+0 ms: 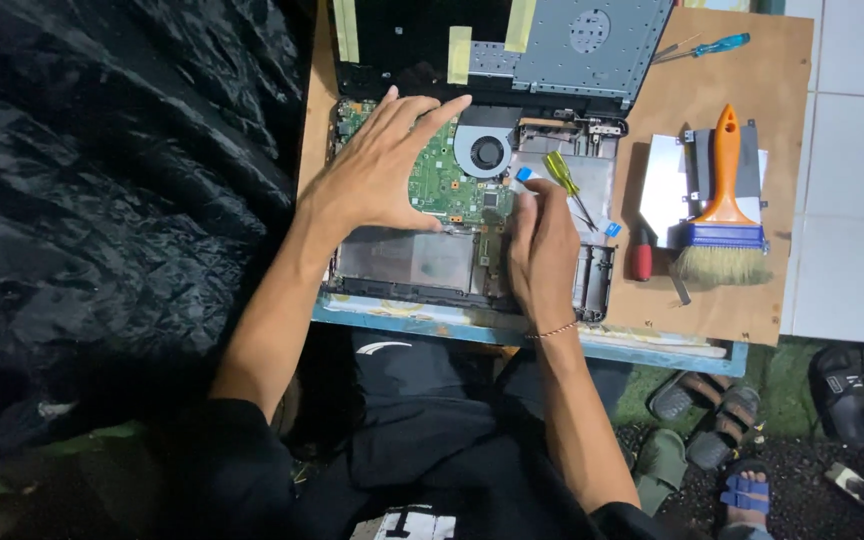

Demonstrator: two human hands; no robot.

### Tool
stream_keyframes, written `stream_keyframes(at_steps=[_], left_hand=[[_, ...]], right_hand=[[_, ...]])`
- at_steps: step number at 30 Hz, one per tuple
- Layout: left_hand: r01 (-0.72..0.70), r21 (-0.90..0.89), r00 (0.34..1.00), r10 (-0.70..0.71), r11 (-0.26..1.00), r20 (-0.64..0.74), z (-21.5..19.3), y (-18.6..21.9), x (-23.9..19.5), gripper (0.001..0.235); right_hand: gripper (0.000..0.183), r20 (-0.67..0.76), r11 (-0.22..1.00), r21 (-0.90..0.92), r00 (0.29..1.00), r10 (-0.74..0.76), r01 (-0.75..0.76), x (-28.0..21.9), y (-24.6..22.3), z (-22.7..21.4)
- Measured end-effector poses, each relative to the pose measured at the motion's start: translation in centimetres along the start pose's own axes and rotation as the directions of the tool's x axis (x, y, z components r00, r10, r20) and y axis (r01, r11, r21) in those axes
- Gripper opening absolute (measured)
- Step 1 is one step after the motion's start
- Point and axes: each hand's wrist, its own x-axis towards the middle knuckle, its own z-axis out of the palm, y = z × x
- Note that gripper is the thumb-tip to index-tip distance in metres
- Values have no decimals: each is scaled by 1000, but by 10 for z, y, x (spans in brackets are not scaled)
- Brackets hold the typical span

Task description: The person cleans the exposed motherboard and battery area of a disassembled laptop with a brush, then uses a screwdriver to remove screws from the cooling fan assembly and lifts the fan off the board.

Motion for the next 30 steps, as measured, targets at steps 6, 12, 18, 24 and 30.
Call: stream_keyframes(at_steps=[6, 12, 18, 24, 30], left_hand=[[14, -52, 1000, -15, 999, -23, -10, 4, -1, 132], [-47, -151, 987, 23, 987, -161, -25, 0, -6, 129], [-237, -552, 906, -24, 799, -423, -39, -1, -19, 117], [-491, -760, 816, -81, 426, -572, -2, 3, -23, 103], [-472, -871, 854, -174, 134, -490, 41, 41, -49, 82]], right_hand=[[55, -56, 995, 91, 997, 44, -39, -3, -8, -4], [71, -71, 960, 278, 995, 68, -46, -4, -2, -2], [71, -69, 967, 248, 995, 68, -49, -4, -7, -4], [66, -38, 990, 137, 999, -13, 18, -5, -11, -7], [67, -19, 980, 197, 1000, 5, -1, -6, -2, -6]])
